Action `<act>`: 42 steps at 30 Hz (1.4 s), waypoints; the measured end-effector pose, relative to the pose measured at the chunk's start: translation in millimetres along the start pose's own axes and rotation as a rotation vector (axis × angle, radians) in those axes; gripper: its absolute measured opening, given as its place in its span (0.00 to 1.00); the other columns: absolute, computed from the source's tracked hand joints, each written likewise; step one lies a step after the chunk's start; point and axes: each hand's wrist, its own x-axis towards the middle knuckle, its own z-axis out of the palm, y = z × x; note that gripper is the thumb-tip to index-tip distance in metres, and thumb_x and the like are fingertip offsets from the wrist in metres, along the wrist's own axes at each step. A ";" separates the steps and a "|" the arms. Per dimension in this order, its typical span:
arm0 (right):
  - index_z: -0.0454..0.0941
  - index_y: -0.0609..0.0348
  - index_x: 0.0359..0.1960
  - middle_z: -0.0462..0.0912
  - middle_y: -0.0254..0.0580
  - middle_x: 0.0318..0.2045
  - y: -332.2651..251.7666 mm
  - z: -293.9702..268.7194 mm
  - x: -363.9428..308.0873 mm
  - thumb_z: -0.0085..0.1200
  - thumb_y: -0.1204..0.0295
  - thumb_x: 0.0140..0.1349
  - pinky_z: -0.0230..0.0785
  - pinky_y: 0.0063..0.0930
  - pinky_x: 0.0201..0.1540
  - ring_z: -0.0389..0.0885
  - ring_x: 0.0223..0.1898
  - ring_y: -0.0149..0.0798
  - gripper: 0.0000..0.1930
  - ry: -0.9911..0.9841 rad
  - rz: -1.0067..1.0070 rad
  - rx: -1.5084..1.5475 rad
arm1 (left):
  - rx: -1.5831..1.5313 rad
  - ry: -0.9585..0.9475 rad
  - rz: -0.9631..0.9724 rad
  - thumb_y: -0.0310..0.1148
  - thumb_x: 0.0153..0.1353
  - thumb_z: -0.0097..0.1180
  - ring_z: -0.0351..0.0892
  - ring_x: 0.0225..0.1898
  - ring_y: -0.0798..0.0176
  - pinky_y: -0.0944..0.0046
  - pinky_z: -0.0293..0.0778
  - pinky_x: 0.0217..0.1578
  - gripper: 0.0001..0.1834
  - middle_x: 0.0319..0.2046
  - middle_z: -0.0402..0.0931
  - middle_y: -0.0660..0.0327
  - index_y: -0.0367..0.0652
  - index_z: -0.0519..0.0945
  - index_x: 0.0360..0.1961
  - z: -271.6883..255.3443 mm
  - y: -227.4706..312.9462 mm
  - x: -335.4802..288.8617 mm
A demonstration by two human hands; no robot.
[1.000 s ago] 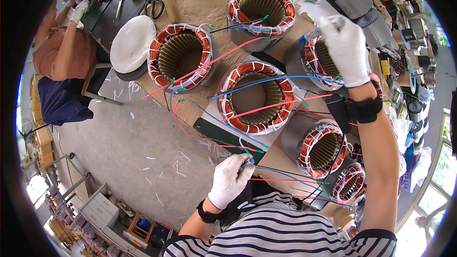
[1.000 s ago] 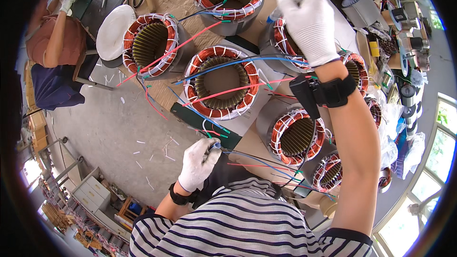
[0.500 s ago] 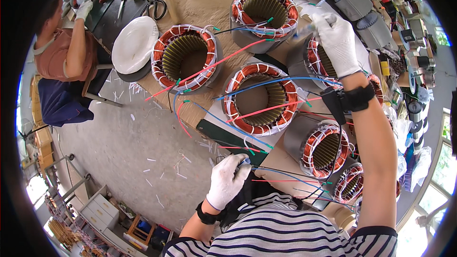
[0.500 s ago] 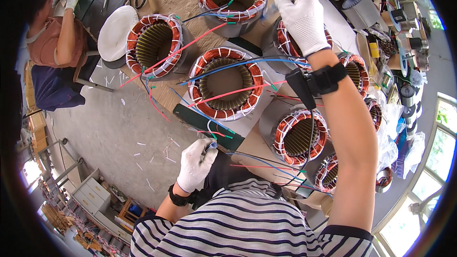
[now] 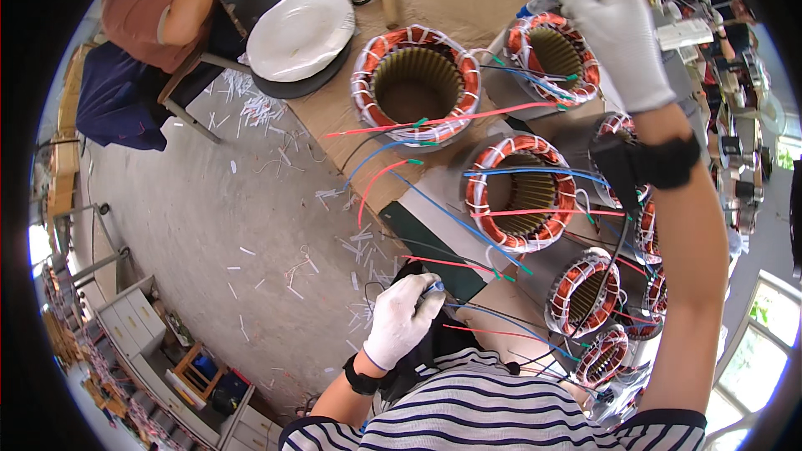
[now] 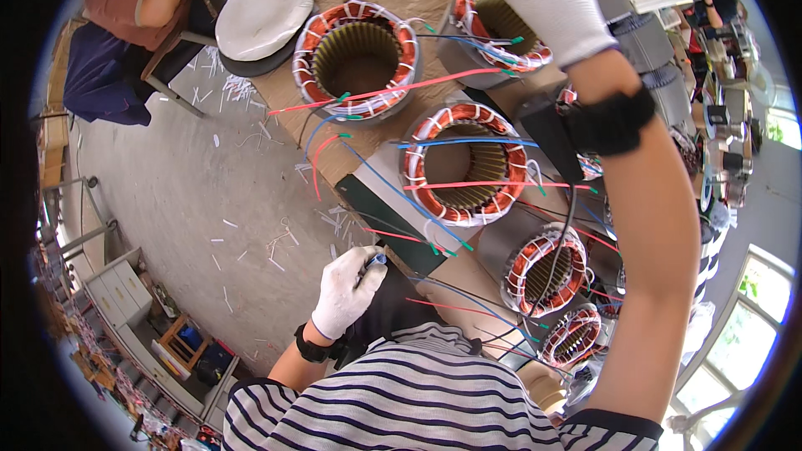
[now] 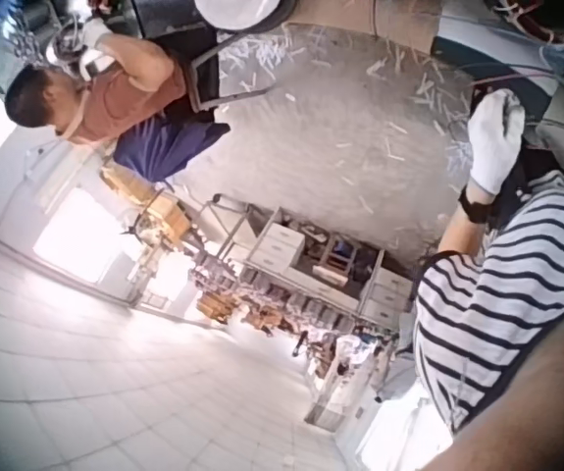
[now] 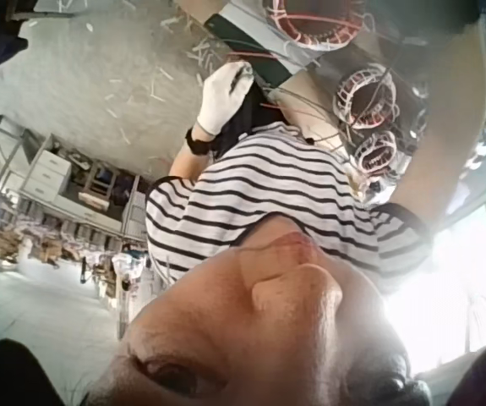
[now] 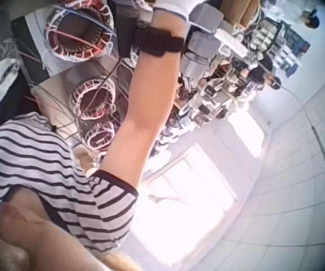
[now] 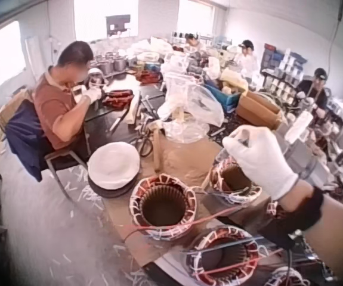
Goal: The person shapes motor stator coils using a mold and mallet, trims the excess wire with shears, and marks the wires with a pen. They then pull thread from a spool and tie it around the stator coils by hand.
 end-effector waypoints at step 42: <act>0.79 0.61 0.22 0.79 0.51 0.19 -20.5 56.4 -22.7 0.53 0.57 0.54 0.73 0.38 0.33 0.80 0.25 0.52 0.18 0.090 0.031 -0.081 | 0.088 0.167 -0.232 0.26 0.56 0.56 0.76 0.23 0.60 0.65 0.72 0.28 0.09 0.26 0.77 0.52 0.34 0.79 0.37 -37.7 -16.6 -20.5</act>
